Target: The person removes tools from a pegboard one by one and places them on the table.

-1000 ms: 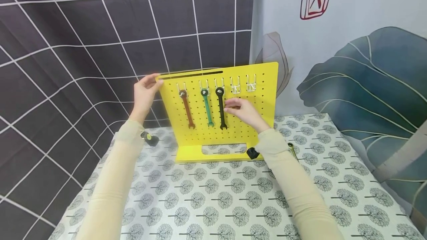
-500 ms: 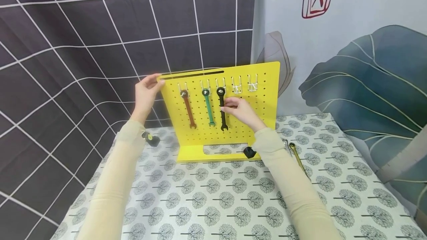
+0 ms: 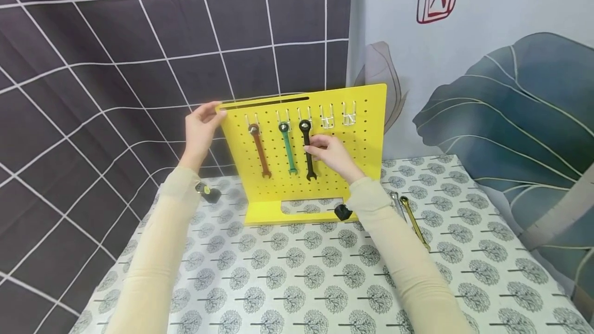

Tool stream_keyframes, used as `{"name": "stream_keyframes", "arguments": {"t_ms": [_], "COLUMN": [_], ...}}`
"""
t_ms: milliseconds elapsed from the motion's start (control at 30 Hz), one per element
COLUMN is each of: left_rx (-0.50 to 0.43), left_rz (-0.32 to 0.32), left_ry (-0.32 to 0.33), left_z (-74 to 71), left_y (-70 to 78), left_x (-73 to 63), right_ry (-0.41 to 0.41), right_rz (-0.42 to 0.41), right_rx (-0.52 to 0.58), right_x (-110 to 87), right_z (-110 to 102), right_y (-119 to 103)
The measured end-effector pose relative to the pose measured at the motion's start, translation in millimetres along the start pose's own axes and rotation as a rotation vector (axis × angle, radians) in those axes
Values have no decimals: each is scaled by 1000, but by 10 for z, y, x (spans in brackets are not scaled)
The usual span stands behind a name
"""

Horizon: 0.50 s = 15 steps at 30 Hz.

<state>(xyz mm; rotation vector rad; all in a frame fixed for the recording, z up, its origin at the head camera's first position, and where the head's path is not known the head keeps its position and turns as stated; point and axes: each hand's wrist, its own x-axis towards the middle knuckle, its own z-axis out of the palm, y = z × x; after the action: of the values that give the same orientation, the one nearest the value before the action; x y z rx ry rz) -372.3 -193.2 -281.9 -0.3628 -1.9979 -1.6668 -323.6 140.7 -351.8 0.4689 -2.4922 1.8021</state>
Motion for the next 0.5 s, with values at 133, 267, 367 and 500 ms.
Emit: {"name": "stream_keyframes", "arguments": {"t_ms": [133,267,367,500], "left_rx": [-8,0,4,2], "left_rz": [-10,-2,3,6], "left_ry": [2,0,2,2], "left_z": [9,10,3,-5], "left_y": [3,16,23,20], "left_x": [10,9,0,-18], "right_ry": [3,9,9,2], "right_rz": [-3,2,0,-2], "right_rx": [9,33,41,41], "right_x": [-8,-22,-27,-64], "right_z": [3,1,5,15], "right_y": [-4,-14,-12,-39]}}
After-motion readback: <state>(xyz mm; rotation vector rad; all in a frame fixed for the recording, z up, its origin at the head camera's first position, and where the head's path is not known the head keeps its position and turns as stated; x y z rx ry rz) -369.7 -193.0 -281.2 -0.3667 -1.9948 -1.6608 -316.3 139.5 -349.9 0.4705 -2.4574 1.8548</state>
